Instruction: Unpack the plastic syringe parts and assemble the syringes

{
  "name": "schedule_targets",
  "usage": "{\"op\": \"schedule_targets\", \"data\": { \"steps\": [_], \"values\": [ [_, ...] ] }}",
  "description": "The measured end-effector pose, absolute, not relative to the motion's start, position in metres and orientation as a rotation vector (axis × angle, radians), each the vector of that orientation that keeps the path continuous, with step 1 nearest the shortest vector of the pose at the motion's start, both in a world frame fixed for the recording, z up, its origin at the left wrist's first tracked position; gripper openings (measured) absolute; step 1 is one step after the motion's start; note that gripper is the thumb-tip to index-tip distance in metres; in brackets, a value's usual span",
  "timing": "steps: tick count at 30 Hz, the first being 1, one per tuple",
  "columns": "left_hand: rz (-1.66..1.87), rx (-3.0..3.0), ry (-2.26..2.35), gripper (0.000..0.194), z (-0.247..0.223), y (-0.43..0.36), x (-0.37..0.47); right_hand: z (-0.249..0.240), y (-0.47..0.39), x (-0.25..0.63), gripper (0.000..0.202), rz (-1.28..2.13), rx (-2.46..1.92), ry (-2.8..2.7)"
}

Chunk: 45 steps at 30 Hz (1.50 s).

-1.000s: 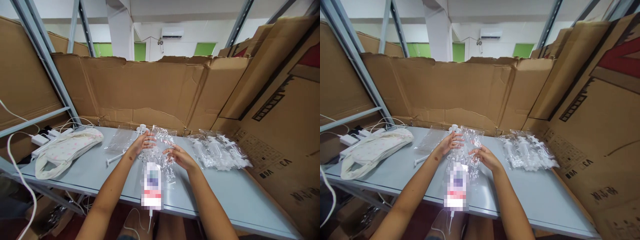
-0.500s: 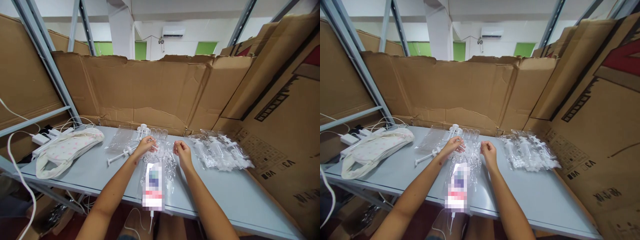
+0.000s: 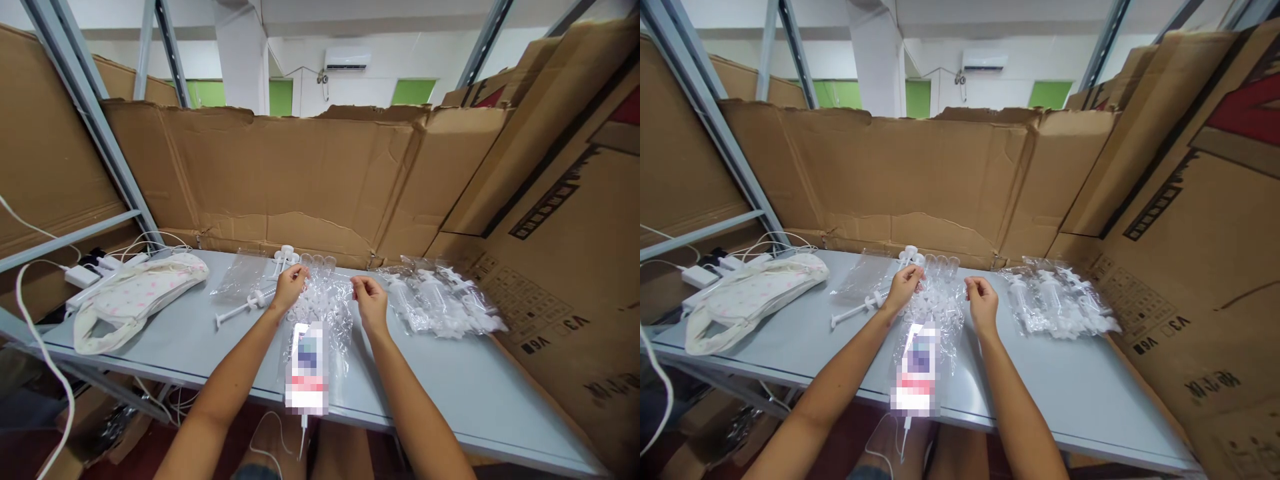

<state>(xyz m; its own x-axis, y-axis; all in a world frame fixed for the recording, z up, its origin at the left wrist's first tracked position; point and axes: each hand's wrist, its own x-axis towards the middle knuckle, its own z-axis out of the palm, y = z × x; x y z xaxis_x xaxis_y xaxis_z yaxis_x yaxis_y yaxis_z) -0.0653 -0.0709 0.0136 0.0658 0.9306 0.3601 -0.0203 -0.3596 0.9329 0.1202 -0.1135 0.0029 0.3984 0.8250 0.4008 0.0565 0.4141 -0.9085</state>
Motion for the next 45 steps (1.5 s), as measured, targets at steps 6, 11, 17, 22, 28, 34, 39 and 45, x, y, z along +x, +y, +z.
{"op": "schedule_targets", "data": {
  "steps": [6,11,17,22,28,34,39,45],
  "values": [
    [1.455,1.477,0.878,0.031,0.01,-0.071,-0.063,0.004,-0.112,0.122,0.029,0.724,-0.938,-1.027],
    [1.549,1.442,0.842,0.033,0.01,-0.071,-0.064,0.004,-0.112,0.118,0.032,0.923,-0.942,-1.108],
    [1.356,1.462,0.848,0.034,0.011,-0.077,-0.067,0.003,-0.113,0.121,0.029,0.808,-0.969,-1.074],
    [1.358,1.499,0.906,0.029,0.007,-0.079,-0.061,0.004,-0.11,0.128,0.031,0.743,-0.967,-1.042],
    [1.466,1.423,0.923,0.029,0.007,-0.076,-0.065,0.008,-0.113,0.142,0.043,1.136,-0.994,-1.235],
    [1.365,1.418,0.892,0.035,0.005,-0.072,-0.07,0.003,-0.111,0.14,0.032,1.088,-1.033,-1.391],
    [1.179,1.573,0.891,0.032,0.001,-0.076,-0.063,0.002,-0.105,0.143,0.033,0.901,-1.032,-1.134],
    [1.302,1.474,0.931,0.027,0.003,-0.074,-0.066,0.001,-0.105,0.146,0.039,1.033,-0.981,-1.156]
  ]
}}
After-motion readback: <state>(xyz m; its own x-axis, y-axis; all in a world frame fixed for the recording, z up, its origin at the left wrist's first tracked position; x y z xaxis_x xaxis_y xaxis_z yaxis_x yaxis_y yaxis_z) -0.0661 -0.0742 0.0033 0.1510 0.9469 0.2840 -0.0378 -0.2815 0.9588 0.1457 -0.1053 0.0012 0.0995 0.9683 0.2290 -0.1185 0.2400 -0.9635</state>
